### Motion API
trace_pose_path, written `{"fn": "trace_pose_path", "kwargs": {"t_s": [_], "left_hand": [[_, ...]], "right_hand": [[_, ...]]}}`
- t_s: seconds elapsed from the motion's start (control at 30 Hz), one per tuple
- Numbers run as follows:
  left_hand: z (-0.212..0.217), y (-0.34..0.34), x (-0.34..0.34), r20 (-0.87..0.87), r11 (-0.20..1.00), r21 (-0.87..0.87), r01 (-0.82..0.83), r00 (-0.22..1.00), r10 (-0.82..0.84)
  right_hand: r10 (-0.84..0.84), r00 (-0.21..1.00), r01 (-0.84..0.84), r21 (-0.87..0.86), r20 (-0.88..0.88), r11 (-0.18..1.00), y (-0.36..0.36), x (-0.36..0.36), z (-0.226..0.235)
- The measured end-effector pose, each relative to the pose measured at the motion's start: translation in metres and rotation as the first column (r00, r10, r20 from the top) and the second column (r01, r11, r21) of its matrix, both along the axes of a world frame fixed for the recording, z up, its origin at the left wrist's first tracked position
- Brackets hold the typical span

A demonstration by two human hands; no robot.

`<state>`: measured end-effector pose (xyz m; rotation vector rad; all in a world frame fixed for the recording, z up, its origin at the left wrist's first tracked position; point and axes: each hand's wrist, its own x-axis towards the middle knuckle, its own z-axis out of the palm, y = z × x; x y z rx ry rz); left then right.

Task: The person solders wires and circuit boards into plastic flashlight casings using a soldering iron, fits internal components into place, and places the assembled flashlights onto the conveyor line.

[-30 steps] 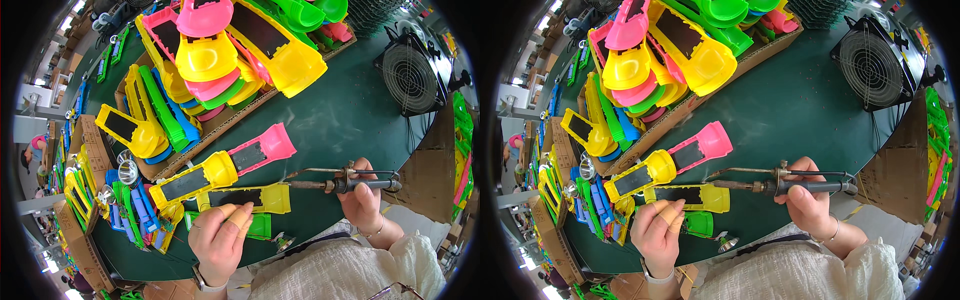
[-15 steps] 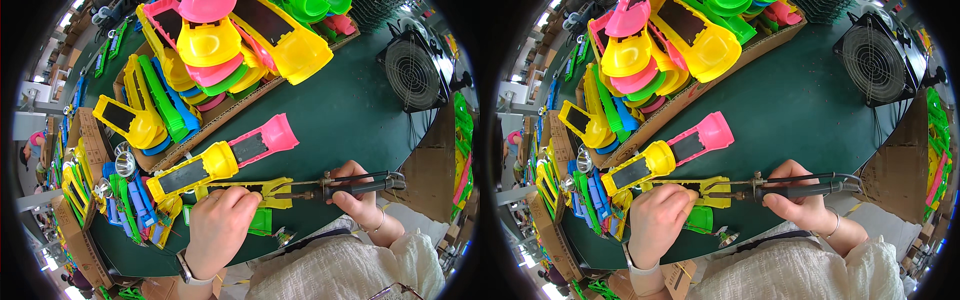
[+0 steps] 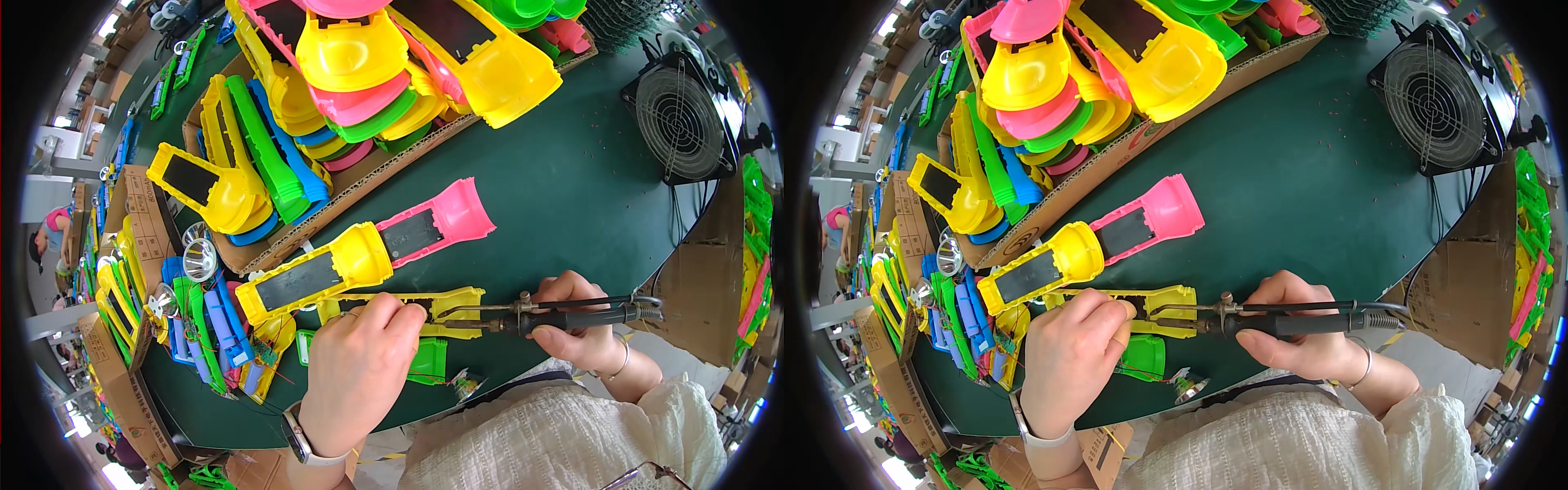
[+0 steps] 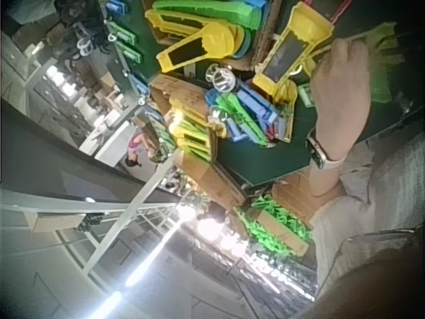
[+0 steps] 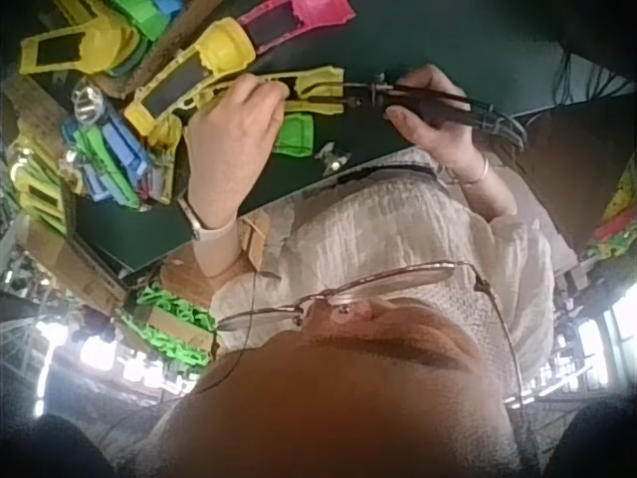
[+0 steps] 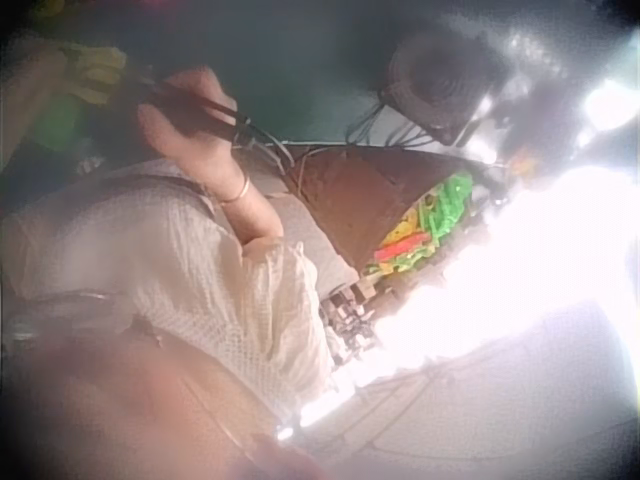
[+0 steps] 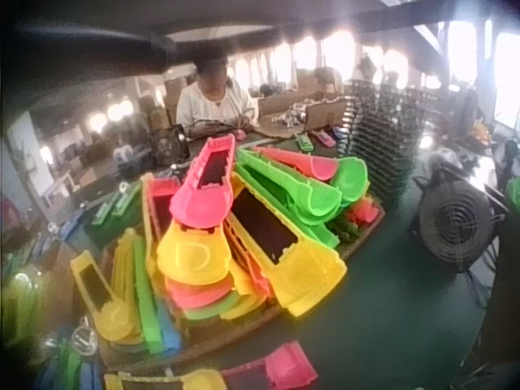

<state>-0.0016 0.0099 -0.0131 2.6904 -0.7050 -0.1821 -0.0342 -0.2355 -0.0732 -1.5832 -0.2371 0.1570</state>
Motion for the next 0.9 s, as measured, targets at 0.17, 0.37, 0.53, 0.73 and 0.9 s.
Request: {"fn": "trace_pose_path", "kwargs": {"t_s": [0.17, 0.37, 0.53, 0.73, 0.9], "left_hand": [[-0.0030, -0.0017, 0.0017, 0.001, 1.000, -0.009, 0.006, 1.000, -0.006], [0.0001, -0.0019, 0.0010, 0.002, 1.000, 0.006, -0.011, 1.000, 0.011], [0.0000, -0.0013, -0.0004, 0.013, 1.000, 0.007, -0.020, 1.000, 0.020], [-0.0002, 0.0003, -0.0012, -0.004, 1.000, 0.022, -0.008, 1.000, 0.008], [-0.0007, 0.0007, -0.0002, 0.005, 0.997, 0.065, 0.044, 0.999, -0.044]], "right_hand": [[-0.002, 1.000, 0.003, -0.064, 0.017, 0.998, -0.0002, 0.0006, 0.0018], [-0.026, 0.999, 0.027, -0.059, 0.019, 0.998, 0.0027, 0.0009, 0.0023], [-0.008, 1.000, 0.008, -0.017, -0.017, 1.000, -0.0031, -0.0016, 0.0015], [-0.075, 0.983, 0.121, 0.288, -0.166, 0.950, -0.0013, -0.0027, 0.0046], [-0.129, 0.965, 0.203, 0.337, -0.228, 0.919, -0.0041, -0.0035, 0.0056]]}}
